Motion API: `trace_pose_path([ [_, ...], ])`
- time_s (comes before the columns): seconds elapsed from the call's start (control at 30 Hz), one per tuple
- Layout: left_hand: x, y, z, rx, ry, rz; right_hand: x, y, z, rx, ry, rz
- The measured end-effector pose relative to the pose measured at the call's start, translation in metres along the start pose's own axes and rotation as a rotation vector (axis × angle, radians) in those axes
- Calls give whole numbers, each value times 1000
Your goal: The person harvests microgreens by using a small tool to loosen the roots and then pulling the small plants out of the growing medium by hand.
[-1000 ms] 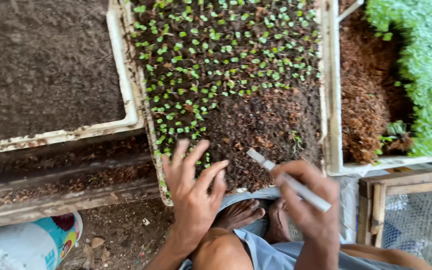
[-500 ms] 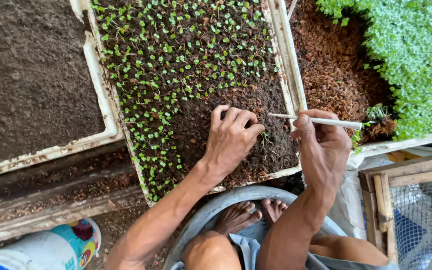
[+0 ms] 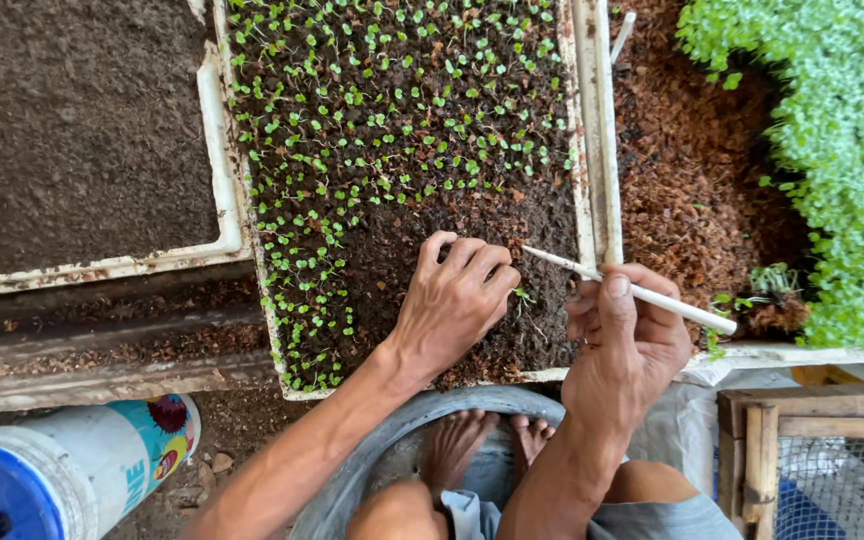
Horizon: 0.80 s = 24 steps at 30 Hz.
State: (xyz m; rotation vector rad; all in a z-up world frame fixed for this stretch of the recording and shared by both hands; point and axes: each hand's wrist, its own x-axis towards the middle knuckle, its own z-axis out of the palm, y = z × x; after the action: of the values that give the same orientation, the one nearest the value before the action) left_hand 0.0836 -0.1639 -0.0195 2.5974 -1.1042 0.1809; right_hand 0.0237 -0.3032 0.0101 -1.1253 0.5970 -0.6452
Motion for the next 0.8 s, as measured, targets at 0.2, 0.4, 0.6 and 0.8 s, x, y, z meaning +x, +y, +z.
trace_pose_path([
  [0.2, -14, -6, -25, -34, -3, -116, -5, 17, 5, 32, -10, 40],
  [0.4, -44, -20, -31, 12, 112, -208, -9, 9, 21, -18, -71, -29],
  [0.6, -77, -36, -72, -27, 231, -308, -44, -4, 24, -355, -320, -62],
  [0.8, -155, -58, -112, -400, 464, -695, -91, 14, 28, -750, -662, -373],
])
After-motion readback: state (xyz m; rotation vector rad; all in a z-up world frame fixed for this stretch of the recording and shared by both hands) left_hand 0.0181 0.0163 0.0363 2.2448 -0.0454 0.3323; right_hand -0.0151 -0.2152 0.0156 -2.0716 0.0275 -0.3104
